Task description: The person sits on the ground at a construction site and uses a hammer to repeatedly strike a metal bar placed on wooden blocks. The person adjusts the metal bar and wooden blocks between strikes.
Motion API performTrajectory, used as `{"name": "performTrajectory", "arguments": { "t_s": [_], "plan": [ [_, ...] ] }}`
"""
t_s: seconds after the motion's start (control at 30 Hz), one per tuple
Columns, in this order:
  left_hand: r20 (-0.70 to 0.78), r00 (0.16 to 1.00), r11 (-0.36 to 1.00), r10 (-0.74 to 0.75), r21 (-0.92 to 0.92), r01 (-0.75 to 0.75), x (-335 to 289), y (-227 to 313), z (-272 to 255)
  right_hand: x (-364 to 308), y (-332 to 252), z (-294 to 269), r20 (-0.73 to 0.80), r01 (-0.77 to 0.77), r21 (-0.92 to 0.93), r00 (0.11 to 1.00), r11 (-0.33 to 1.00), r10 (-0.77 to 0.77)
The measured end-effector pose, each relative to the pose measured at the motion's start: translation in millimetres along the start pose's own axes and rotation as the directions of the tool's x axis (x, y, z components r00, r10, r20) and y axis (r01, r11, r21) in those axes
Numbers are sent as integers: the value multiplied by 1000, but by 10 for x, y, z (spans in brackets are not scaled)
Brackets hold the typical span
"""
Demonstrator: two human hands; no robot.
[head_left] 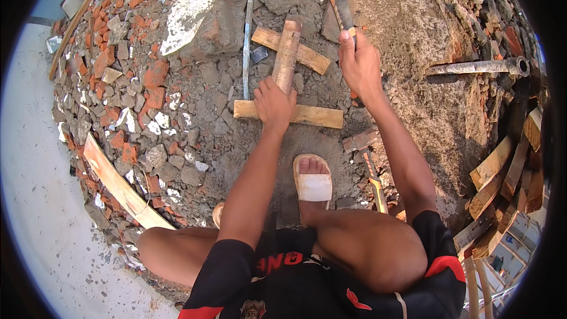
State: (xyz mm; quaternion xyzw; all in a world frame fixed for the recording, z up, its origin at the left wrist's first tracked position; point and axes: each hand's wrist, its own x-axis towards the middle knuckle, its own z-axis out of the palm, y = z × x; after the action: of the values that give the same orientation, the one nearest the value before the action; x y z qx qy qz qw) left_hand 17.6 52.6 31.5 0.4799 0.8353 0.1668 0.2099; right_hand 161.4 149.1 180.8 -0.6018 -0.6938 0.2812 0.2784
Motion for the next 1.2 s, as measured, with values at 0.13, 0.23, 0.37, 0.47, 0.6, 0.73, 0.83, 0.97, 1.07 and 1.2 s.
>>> {"name": "performTrajectory", "arguments": {
  "t_s": [0.13, 0.23, 0.37, 0.47, 0.6, 0.73, 0.83, 0.97, 1.07, 1.2],
  "plan": [
    [-36, 999, 1000, -5, -24, 4, -68, -44, 26, 130, -477, -197, -212, 212, 203, 963, 956, -168],
    [2, 1000, 999, 12, -36, -12, -52, 7, 16, 68, 6, 109, -296, 247, 161, 936, 956, -192],
    [19, 1000, 999, 13, -45, -12, -69, 98, -5, -278, 790, 632, 155, -205, -293, 954, 934, 258],
    [25, 999, 1000, -23, -1, 23, -149, 0, -9, -179, 437, 464, 240, -167, -211, 946, 963, 216],
    [-12, 1000, 1000, -3, -11, 3, -43, -31, -14, 2, -272, 90, -14, 32, -54, 999, 998, -33],
    [-24, 1000, 1000, 0, -25, -1, -103, -42, -36, 235, -744, -171, -276, 300, 191, 930, 935, -242],
    [33, 999, 999, -26, -27, 27, -72, -22, -45, 151, -172, 149, -392, 368, 148, 874, 918, -287],
    [25, 1000, 999, -10, -49, 11, -63, 120, 10, -307, 1013, 692, 115, -80, -403, 984, 911, 138],
    [24, 999, 999, -35, -34, 36, -101, -19, 13, -165, 618, 635, 193, -120, -320, 963, 940, 189],
    [2, 1000, 999, -11, -51, 11, 8, 2, -50, -124, 313, 386, 2, -9, -130, 1000, 991, 9]
  ]
}}
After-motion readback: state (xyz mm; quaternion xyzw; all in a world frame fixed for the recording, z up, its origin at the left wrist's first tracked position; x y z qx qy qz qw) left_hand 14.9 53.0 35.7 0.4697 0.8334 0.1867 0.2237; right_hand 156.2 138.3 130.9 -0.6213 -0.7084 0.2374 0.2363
